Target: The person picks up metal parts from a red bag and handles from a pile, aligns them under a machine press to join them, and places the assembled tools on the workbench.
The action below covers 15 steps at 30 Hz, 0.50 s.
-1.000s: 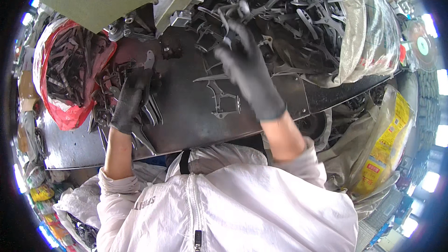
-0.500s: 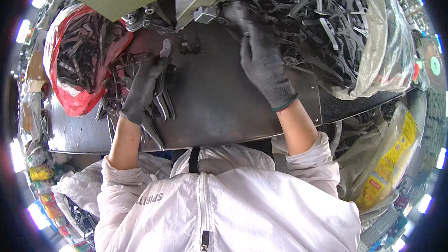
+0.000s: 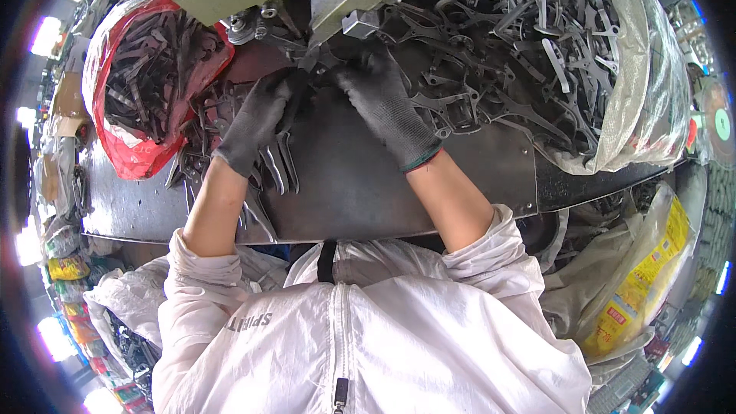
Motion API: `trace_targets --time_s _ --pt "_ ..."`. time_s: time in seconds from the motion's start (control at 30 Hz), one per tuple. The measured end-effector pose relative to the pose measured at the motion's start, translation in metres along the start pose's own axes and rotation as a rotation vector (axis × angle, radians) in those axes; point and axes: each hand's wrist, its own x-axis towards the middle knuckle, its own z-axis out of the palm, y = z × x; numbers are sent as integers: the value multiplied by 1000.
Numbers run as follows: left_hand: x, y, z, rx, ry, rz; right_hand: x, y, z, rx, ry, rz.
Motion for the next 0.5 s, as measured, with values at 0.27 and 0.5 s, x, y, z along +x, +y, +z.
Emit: trace_targets --time_s 0.27,0.5 --pt "-10 10 -6 181 25 62 -6 -11 17 14 7 83" --pt "0 2 -6 -121 -98 -165 14 28 14 -110 15 -72"
